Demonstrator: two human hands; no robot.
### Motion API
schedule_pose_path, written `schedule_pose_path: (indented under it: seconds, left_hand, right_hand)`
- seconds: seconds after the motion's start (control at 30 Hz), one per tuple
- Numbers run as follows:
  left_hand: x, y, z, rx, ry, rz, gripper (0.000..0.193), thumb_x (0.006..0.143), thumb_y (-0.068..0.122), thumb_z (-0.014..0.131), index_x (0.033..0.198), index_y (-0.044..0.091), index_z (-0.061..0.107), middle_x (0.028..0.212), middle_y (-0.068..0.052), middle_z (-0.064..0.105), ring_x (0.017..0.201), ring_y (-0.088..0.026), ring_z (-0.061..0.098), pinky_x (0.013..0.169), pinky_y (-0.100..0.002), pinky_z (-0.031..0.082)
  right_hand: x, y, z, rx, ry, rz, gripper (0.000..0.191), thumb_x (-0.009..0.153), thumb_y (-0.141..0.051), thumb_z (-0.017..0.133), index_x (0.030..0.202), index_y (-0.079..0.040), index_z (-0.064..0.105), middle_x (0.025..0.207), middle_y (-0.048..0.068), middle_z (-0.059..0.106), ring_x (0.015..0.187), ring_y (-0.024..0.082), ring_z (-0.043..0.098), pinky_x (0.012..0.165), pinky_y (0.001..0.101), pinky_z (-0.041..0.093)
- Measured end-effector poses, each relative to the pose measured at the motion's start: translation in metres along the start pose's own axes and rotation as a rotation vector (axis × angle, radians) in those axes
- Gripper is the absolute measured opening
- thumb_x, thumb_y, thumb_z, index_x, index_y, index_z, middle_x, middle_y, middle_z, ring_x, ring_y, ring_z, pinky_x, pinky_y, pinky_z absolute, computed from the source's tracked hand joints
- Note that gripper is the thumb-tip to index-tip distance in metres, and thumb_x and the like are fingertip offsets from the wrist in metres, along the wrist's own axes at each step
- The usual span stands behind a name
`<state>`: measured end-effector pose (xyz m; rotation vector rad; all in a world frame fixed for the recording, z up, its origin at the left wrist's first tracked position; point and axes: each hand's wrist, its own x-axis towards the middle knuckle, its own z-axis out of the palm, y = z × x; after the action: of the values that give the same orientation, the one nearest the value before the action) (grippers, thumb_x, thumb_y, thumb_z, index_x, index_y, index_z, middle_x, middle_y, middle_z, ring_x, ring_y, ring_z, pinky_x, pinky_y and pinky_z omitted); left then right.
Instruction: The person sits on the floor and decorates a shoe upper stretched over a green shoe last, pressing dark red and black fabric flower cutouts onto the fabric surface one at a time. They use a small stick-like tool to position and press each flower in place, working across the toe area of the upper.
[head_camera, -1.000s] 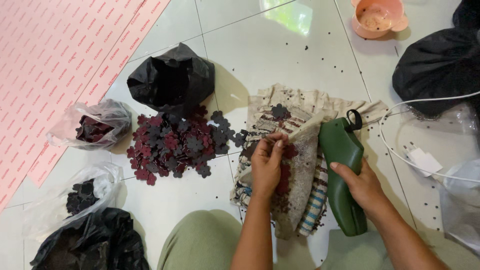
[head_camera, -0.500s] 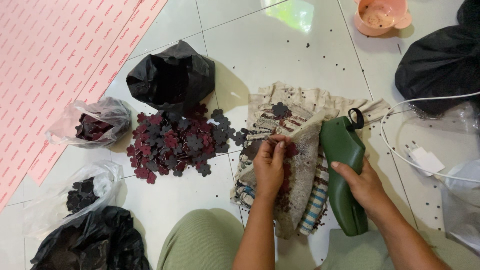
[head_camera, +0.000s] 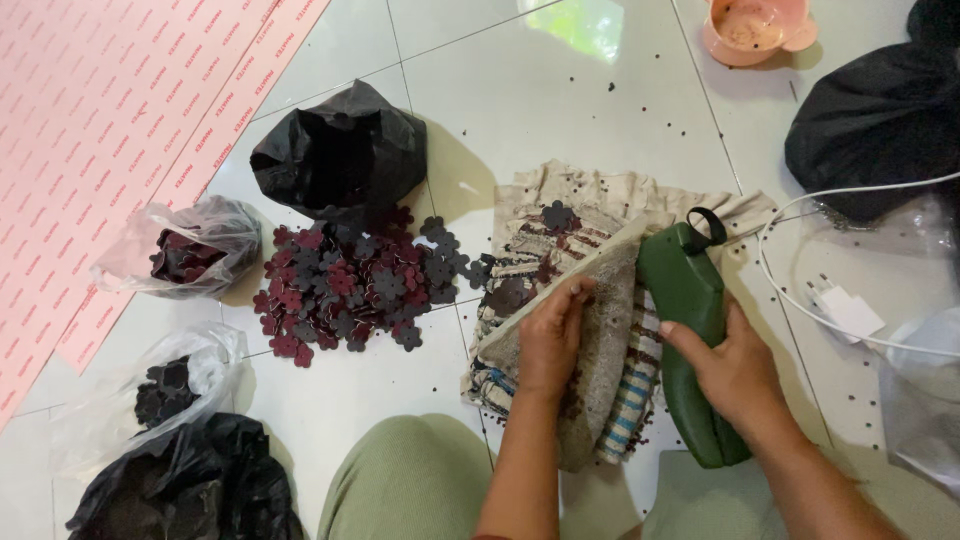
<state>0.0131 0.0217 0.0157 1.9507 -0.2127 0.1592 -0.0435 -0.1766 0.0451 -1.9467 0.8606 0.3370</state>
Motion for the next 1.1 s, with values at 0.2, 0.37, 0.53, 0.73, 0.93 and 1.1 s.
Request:
schedule_pose_path:
  seconds: [0.2,0.37,0.53,0.73,0.93,1.1]
  left_hand:
    - [-0.002,-0.003,0.005,0.061,-0.007,-0.035,0.021,0.095,0.004,0.067,0.114,0.010,0.070,0.108,-0.014,0.076,0.094,-0.032,0.076,0.077,-0.040,0.059]
    - [-0.007,-0.013,0.011,0.042,-0.007,0.004,0.018,0.098,0.007,0.066,0.115,0.011,0.070,0.112,-0.014,0.076,0.101,-0.034,0.074,0.081,-0.041,0.059]
    - [-0.010,-0.031,0.017,0.068,-0.044,0.046,0.027,0.089,0.001,0.065,0.114,0.009,0.069,0.110,-0.018,0.073,0.099,-0.038,0.071,0.083,-0.045,0.058]
    - [-0.010,-0.036,0.018,0.116,-0.108,0.009,0.023,0.084,-0.002,0.068,0.107,0.005,0.068,0.099,-0.021,0.070,0.094,-0.044,0.068,0.080,-0.048,0.055]
    - [-0.006,-0.019,0.014,-0.028,-0.042,-0.001,0.024,0.093,0.000,0.067,0.115,0.010,0.071,0.105,-0.018,0.074,0.093,-0.037,0.072,0.079,-0.044,0.058]
    - [-0.002,-0.018,0.017,0.017,-0.058,0.000,0.036,0.087,-0.002,0.065,0.121,0.012,0.070,0.107,-0.017,0.074,0.095,-0.037,0.073,0.080,-0.044,0.058]
  right_hand:
    - [-0.054,-0.011,-0.028,0.047,0.205,-0.693,0.084,0.079,-0.032,0.078,0.151,-0.003,0.048,0.127,0.019,0.067,0.113,0.027,0.067,0.097,0.0404,0.051]
    - [-0.073,-0.006,-0.030,-0.036,0.215,-0.899,0.089,0.076,-0.035,0.080,0.153,-0.006,0.047,0.132,0.019,0.064,0.118,0.030,0.063,0.098,0.0411,0.049]
    - [-0.055,-0.022,0.000,-0.350,0.056,-0.829,0.094,0.074,-0.038,0.083,0.155,-0.009,0.046,0.137,0.019,0.062,0.123,0.032,0.059,0.099,0.0418,0.047]
    - [-0.064,-0.046,-0.005,-0.115,-0.124,-0.429,0.084,0.076,-0.039,0.080,0.148,-0.009,0.049,0.123,0.016,0.071,0.110,0.026,0.070,0.095,0.0382,0.052]
    - [-0.071,-0.006,-0.038,0.054,0.111,-0.791,0.088,0.075,-0.036,0.077,0.148,0.000,0.046,0.130,0.020,0.065,0.118,0.030,0.066,0.097,0.0396,0.049]
    - [-0.052,0.012,-0.030,-0.298,0.177,-0.861,0.087,0.075,-0.037,0.076,0.149,-0.003,0.046,0.131,0.021,0.066,0.118,0.035,0.065,0.098,0.0432,0.049]
